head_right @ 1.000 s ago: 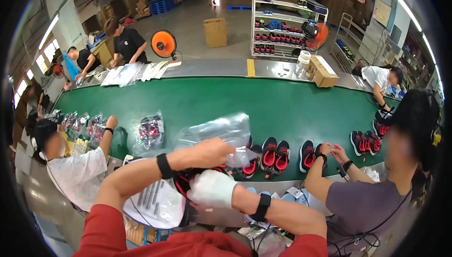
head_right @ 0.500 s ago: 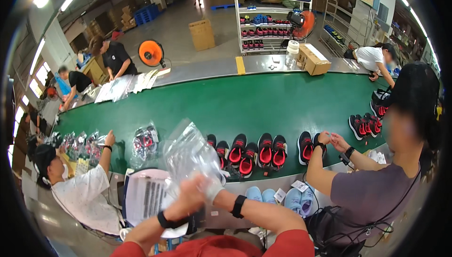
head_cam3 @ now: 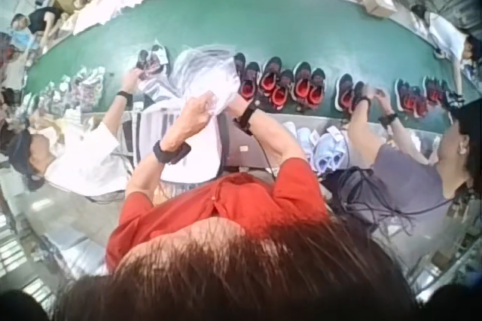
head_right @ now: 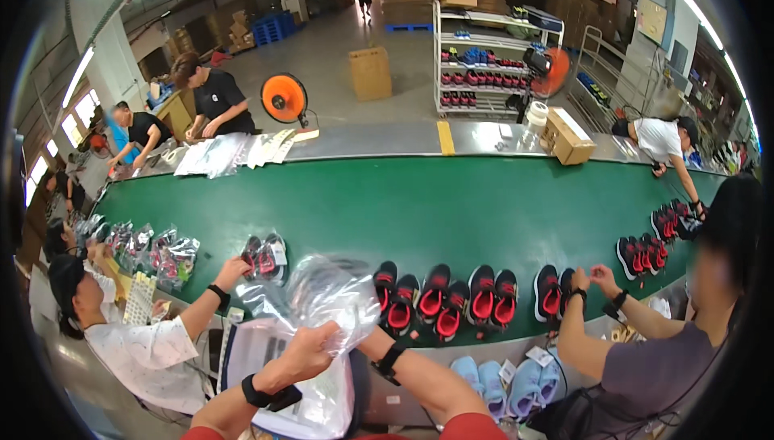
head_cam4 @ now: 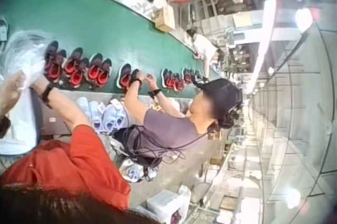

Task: The person packages black and red sneakers on a factory assembly line. They pick up pairs of shoes from a green conveyor belt, place them into clear plastic bags, and move the packaged shoes to a pink bin.

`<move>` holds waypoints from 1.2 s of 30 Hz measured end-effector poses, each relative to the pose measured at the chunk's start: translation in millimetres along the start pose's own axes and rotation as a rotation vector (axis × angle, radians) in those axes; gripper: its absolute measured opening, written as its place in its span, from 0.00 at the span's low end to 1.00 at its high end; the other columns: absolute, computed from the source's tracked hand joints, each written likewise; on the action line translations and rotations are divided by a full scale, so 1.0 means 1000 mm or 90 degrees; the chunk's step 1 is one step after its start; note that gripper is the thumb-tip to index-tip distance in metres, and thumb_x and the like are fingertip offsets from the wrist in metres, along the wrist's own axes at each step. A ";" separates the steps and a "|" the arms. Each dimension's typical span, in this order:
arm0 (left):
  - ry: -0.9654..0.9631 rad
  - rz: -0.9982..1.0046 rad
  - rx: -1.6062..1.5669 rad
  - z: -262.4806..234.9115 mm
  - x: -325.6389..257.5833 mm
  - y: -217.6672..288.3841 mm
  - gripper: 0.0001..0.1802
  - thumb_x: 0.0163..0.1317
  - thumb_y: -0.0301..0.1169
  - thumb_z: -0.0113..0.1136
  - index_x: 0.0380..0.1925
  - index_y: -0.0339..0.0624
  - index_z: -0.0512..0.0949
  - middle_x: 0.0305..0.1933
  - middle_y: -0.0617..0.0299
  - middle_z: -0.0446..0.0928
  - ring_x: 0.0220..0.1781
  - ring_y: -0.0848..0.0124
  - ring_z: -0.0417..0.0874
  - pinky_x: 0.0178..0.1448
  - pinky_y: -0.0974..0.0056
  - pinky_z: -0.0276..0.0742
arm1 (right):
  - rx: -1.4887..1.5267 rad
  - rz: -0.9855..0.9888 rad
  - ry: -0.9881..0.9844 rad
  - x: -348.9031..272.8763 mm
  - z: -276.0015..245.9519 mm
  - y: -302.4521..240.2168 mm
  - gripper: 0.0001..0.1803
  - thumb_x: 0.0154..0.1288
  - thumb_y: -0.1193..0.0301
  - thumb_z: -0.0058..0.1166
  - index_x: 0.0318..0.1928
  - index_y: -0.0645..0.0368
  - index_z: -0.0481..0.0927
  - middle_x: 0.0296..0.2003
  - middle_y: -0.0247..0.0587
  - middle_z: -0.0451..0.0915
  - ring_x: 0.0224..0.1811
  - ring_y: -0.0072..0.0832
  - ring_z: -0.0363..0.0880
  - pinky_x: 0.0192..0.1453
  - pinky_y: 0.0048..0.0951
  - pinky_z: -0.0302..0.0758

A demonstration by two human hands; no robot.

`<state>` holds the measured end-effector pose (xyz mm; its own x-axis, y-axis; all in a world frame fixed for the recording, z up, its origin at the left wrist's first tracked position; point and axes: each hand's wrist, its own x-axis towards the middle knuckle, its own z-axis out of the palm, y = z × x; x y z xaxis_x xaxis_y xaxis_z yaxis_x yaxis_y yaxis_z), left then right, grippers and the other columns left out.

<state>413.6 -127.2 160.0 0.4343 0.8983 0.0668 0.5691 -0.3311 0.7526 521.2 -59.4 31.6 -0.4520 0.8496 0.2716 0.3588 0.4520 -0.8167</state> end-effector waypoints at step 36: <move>-0.185 -0.175 -0.201 0.083 -0.061 0.049 0.10 0.54 0.25 0.51 0.37 0.43 0.74 0.29 0.46 0.76 0.33 0.51 0.80 0.36 0.56 0.74 | -0.255 0.024 0.031 -0.073 -0.109 -0.001 0.14 0.57 0.69 0.49 0.44 0.60 0.73 0.39 0.46 0.76 0.44 0.40 0.74 0.49 0.38 0.71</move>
<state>473.0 -221.8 138.0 0.5005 0.8072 -0.3128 0.4709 0.0494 0.8808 642.5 -92.2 67.8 -0.3971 0.8753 0.2762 0.6683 0.4820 -0.5667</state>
